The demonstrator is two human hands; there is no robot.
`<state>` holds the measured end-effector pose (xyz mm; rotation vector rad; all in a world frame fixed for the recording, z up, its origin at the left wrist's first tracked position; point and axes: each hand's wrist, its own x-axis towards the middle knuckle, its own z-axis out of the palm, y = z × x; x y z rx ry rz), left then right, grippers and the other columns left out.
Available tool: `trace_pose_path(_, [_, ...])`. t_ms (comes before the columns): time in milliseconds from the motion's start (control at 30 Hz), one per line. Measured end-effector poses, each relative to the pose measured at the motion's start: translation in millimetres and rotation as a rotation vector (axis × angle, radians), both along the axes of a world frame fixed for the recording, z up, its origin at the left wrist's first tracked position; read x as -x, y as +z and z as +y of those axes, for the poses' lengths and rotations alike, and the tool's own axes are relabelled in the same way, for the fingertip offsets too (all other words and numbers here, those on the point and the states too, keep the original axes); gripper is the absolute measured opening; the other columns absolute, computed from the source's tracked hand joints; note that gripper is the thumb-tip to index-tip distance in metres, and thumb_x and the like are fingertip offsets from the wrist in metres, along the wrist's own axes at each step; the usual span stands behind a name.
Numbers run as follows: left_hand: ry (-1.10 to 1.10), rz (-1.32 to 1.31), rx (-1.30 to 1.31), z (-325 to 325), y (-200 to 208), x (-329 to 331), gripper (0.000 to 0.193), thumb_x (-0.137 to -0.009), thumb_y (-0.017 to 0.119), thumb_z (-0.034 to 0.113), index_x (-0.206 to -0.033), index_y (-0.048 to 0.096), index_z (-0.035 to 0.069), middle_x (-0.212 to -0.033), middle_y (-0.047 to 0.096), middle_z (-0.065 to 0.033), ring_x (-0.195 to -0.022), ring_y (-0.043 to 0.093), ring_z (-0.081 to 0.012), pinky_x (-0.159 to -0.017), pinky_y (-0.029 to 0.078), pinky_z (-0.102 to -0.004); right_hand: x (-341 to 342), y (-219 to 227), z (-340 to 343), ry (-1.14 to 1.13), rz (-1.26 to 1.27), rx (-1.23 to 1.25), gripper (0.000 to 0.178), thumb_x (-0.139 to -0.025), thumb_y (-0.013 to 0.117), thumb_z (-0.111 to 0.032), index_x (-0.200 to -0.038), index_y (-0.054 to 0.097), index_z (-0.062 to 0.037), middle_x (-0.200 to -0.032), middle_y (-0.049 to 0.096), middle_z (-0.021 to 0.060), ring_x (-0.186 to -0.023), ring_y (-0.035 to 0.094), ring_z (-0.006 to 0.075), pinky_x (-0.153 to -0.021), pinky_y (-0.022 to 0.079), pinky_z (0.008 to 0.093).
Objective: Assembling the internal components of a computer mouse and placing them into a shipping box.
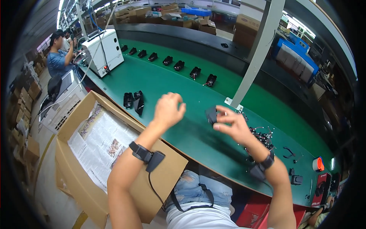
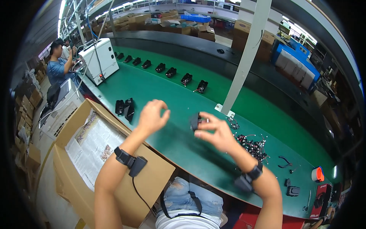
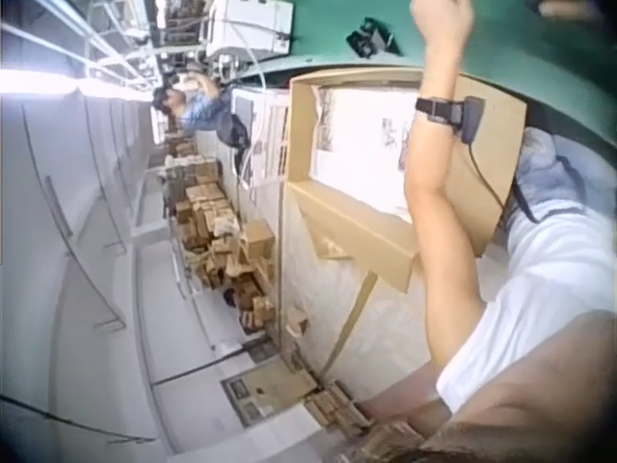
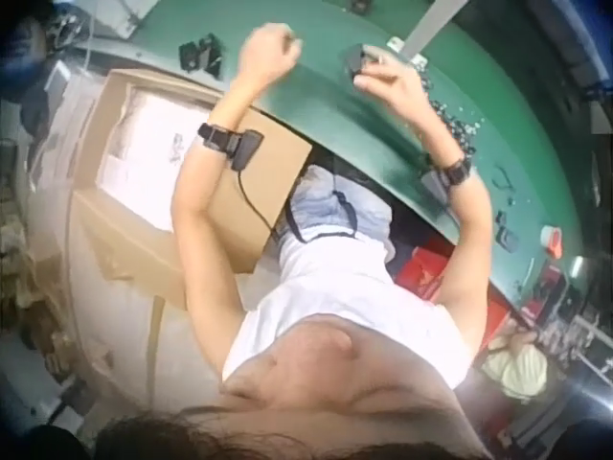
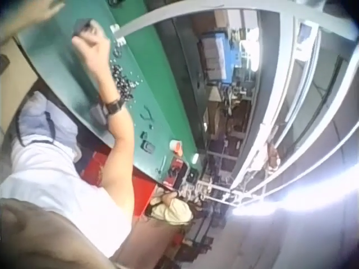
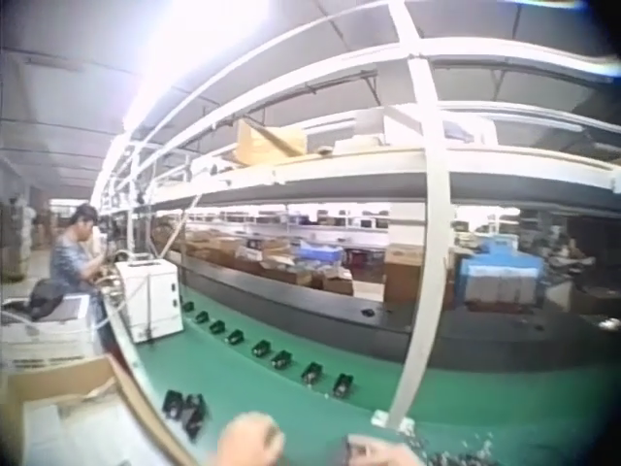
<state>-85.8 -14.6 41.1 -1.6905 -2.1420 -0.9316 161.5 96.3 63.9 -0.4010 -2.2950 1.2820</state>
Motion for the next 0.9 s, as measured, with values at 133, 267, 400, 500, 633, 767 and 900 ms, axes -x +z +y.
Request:
trace_pose_path(133, [0.481, 0.220, 0.227, -43.9, -15.3, 81.9, 0.047, -0.070, 0.069, 0.018, -0.112, 0.052, 0.006, -0.113, 0.050, -0.0183, -0.094, 0.057, -0.0366, -0.081, 0.049, -0.0460, 67.4, 1.7, 57.7, -0.151, -0.038, -0.509, 0.029, -0.073, 0.075, -0.025, -0.092, 0.072, -0.0036, -0.128, 0.053, 0.0240, -0.110, 0.058, 0.0349, -0.095, 0.045, 0.0383])
trace_pose_path(267, [0.591, -0.046, 0.527, -60.3, -27.5, 89.1, 0.048, -0.071, 0.065, 0.012, -0.114, 0.048, 0.003, -0.115, 0.044, -0.0249, -0.093, 0.062, -0.0428, -0.081, 0.053, -0.0462, 101.3, -33.9, 115.1, -0.402, -0.372, -0.689, 0.022, -0.074, 0.073, -0.022, -0.088, 0.071, -0.0062, -0.124, 0.054, 0.0208, -0.109, 0.056, 0.0368, -0.091, 0.047, 0.0447])
trace_pose_path(400, [0.465, -0.182, 0.560, -57.5, -31.3, 84.5, 0.044, -0.072, 0.063, 0.005, -0.113, 0.047, -0.001, -0.120, 0.040, -0.0307, -0.091, 0.062, -0.0458, -0.083, 0.053, -0.0467, 118.0, -56.6, 140.5, -0.675, -0.796, -0.788, 0.023, -0.081, 0.065, -0.019, -0.099, 0.070, -0.0057, -0.122, 0.053, 0.0160, -0.112, 0.052, 0.0351, -0.095, 0.044, 0.0437])
trace_pose_path(500, [0.348, -0.222, 0.574, -49.5, -35.3, 64.4, 0.052, -0.068, 0.066, 0.008, -0.115, 0.047, -0.002, -0.120, 0.040, -0.0305, -0.096, 0.059, -0.0479, -0.086, 0.052, -0.0474, 125.7, -65.5, 148.0, -0.694, -0.801, -0.672, 0.026, -0.084, 0.058, -0.015, -0.106, 0.068, -0.0049, -0.123, 0.051, 0.0160, -0.115, 0.050, 0.0343, -0.096, 0.042, 0.0426])
trace_pose_path(633, [-0.027, -0.236, 0.485, -22.7, -33.1, 24.6, 0.056, -0.065, 0.069, 0.013, -0.115, 0.048, -0.001, -0.117, 0.046, -0.0259, -0.107, 0.054, -0.0434, -0.092, 0.048, -0.0448, 121.8, -73.3, 160.9, -0.636, -0.793, -0.733, 0.030, -0.080, 0.064, -0.015, -0.108, 0.065, -0.0014, -0.126, 0.050, 0.0184, -0.116, 0.049, 0.0351, -0.096, 0.043, 0.0446])
trace_pose_path(767, [-0.270, -0.191, 0.429, 11.1, -31.8, -18.0, 0.058, -0.067, 0.073, 0.009, -0.118, 0.047, 0.001, -0.122, 0.045, -0.0201, -0.111, 0.051, -0.0409, -0.094, 0.047, -0.0439, 112.5, -69.6, 152.7, -0.688, -0.765, -0.890, 0.030, -0.079, 0.061, -0.013, -0.107, 0.065, -0.0028, -0.128, 0.045, 0.0270, -0.111, 0.052, 0.0389, -0.092, 0.046, 0.0463])
trace_pose_path(900, [-0.350, -0.266, 0.367, 11.0, -37.4, -35.5, 0.061, -0.067, 0.075, 0.012, -0.120, 0.047, 0.004, -0.127, 0.044, -0.0172, -0.116, 0.049, -0.0384, -0.095, 0.046, -0.0429, 79.4, -38.5, 106.2, -0.408, -0.622, -0.908, 0.026, -0.078, 0.061, -0.016, -0.101, 0.066, -0.0042, -0.108, 0.060, 0.0210, -0.091, 0.063, 0.0359, -0.080, 0.052, 0.0433])
